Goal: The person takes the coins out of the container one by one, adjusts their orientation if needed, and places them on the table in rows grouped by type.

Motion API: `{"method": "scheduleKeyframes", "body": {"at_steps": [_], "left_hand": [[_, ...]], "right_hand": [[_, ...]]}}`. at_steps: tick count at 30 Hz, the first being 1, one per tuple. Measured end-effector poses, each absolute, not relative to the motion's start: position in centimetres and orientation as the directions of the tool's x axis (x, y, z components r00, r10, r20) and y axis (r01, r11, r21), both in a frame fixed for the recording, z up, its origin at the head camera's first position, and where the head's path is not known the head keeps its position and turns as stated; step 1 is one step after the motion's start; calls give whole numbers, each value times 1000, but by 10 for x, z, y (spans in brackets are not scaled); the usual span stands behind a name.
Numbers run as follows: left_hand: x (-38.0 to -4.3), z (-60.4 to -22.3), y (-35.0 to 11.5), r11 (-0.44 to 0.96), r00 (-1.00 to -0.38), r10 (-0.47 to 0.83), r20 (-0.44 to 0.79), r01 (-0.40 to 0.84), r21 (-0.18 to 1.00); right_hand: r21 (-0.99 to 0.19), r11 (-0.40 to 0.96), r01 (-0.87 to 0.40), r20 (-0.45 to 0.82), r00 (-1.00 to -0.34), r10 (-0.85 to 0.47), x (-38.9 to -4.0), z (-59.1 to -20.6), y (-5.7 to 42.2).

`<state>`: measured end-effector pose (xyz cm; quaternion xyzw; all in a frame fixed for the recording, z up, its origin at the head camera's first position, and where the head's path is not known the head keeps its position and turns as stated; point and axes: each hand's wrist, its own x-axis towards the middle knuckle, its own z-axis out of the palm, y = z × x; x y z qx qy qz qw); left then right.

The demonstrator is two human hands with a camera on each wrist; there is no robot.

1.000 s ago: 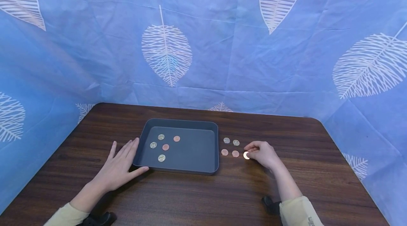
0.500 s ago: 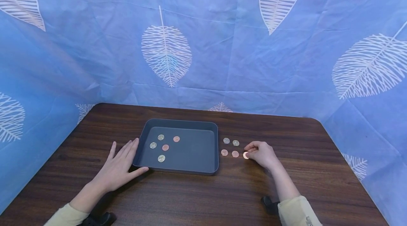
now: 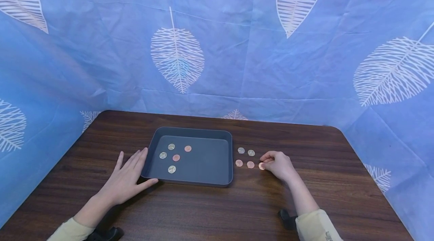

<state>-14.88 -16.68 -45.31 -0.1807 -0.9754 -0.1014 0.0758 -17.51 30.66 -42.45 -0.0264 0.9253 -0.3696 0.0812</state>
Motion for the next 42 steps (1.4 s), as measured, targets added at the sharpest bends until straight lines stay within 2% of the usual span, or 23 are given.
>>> {"method": "scheduleKeyframes", "body": {"at_steps": [28, 42], "left_hand": [[-148, -454, -166, 913, -921, 339, 193, 371, 167], [-148, -453, -165, 918, -925, 331, 189, 361, 162]], "right_hand": [[-654, 757, -15, -93, -991, -100, -175, -424, 304], [-819, 572, -50, -48, -987, -155, -180, -413, 282]]}}
